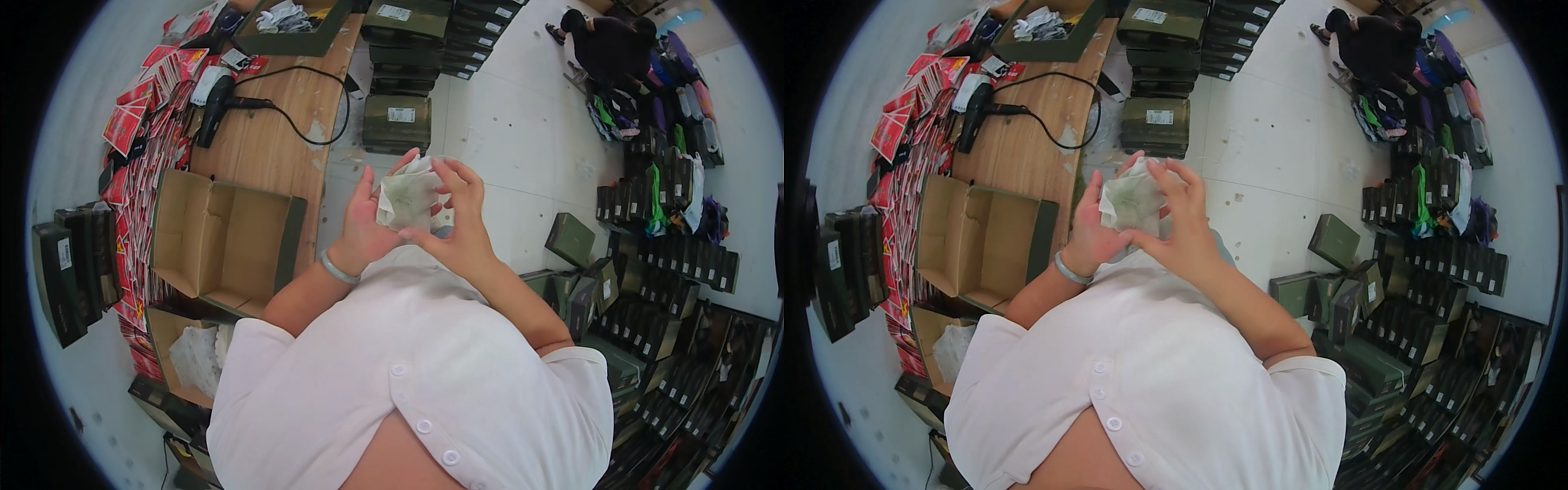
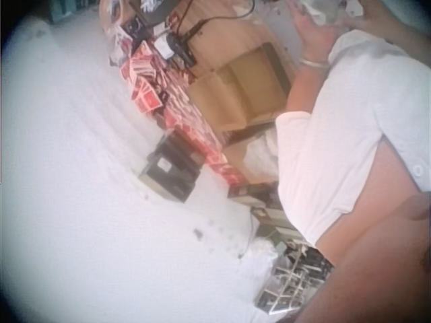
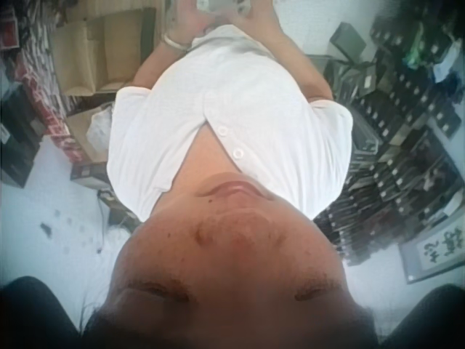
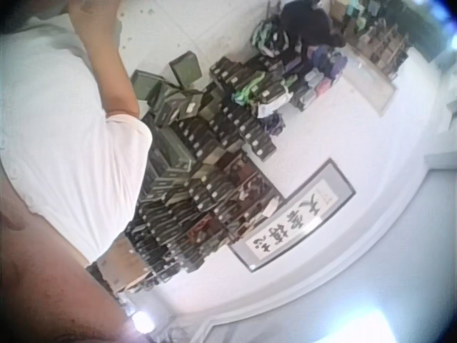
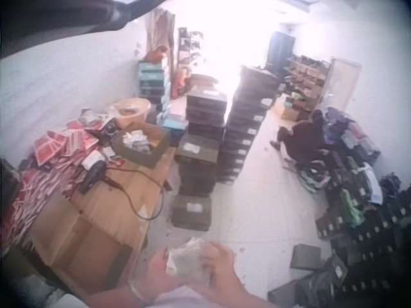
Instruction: The person removes a pair of white sneakers from a green shoebox, wipes the soles with a white cloth, and then wipes both hands. The person places the shoes back into the box, closes the lid, and uses a hairdryer to heat a label on the box before pressing it down.
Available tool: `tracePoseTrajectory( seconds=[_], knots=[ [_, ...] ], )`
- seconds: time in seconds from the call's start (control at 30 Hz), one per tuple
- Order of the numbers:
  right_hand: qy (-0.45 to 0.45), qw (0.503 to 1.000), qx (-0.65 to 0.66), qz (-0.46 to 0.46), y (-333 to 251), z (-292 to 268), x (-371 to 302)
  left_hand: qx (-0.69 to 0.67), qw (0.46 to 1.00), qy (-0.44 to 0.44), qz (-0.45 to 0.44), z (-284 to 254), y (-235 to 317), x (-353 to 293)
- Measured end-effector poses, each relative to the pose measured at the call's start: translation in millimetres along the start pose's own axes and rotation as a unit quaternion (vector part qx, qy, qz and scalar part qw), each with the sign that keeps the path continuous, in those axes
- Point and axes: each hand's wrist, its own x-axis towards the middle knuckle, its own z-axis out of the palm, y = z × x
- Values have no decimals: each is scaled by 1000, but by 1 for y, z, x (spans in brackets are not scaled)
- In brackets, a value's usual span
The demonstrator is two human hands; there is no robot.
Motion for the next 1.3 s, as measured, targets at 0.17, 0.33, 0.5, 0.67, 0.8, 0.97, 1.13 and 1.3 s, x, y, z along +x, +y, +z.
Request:
tracePoseTrajectory(
  seconds=[0.17,0.33,0.5,0.67,0.8,0.97,1.13,1.3],
  knots=[
    [-71,996,-45,13,46,20,28,-118,989,71,-52,-21,1,15],
    [-14,967,162,197,168,39,61,41,973,216,-70,-80,6,15],
    [-83,844,274,454,277,58,115,57,919,389,-30,-118,-2,-26],
    [-66,703,418,572,358,120,178,-48,857,507,85,-108,-26,-38],
    [-112,657,438,603,399,177,230,-78,824,540,154,-97,-47,-19],
    [-364,602,427,568,396,219,288,-66,790,549,266,-71,-77,-24],
    [-248,771,183,556,460,241,279,-74,698,636,322,-45,-107,-47],
    [-540,687,-7,486,484,190,211,-109,609,716,324,-44,-160,-67]
  ],
)
